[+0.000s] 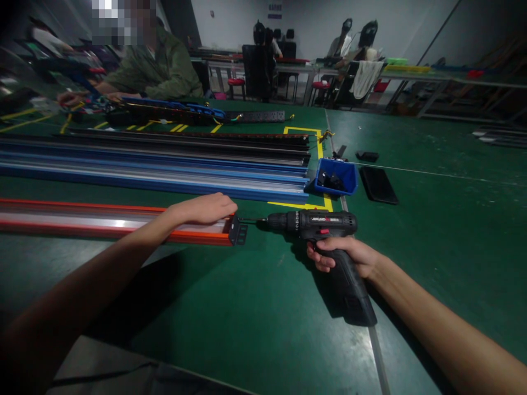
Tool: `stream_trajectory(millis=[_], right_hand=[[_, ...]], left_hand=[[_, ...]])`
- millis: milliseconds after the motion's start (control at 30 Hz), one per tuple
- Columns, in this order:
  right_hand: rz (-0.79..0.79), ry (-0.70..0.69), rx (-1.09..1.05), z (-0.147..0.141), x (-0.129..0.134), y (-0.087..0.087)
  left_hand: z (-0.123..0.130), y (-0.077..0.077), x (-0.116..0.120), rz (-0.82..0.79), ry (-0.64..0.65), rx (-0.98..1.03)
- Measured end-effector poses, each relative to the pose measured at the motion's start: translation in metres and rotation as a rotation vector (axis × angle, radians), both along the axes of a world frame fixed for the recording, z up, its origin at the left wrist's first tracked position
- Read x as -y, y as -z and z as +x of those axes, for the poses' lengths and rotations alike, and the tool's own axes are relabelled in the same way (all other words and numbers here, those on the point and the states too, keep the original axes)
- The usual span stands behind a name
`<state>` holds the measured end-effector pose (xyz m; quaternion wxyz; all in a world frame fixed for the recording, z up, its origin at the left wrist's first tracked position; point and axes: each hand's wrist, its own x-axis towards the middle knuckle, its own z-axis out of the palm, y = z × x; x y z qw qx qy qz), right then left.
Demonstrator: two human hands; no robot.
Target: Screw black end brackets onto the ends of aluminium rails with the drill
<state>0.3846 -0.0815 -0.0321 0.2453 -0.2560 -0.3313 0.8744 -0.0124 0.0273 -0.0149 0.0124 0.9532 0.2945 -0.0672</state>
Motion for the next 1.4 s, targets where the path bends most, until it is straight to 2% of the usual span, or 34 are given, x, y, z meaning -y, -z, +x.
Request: stream_trajectory(millis=[400,700,1067,1400], right_hand=[[0.015,-0.021,0.027,-0.001,0.001,-0.001],[0.02,-0.024,-0.002,0.001,0.001,0.004],[0.008,-0.024,0.024,-0.001,0.002,-0.001],[-0.022,-0.012,0.011,-0.001,0.003,0.001]], left_hand=[[0.007,-0.013,0.005,-0.051,-0.031,-0.005],[0.003,-0.006,0.002,-0.023,-0.002,-0.047],[0.004,-0.008,0.004,-0.058,-0.049,-0.023],[0.008,-0.011,0.007,0.002,-0.045,-0.083]])
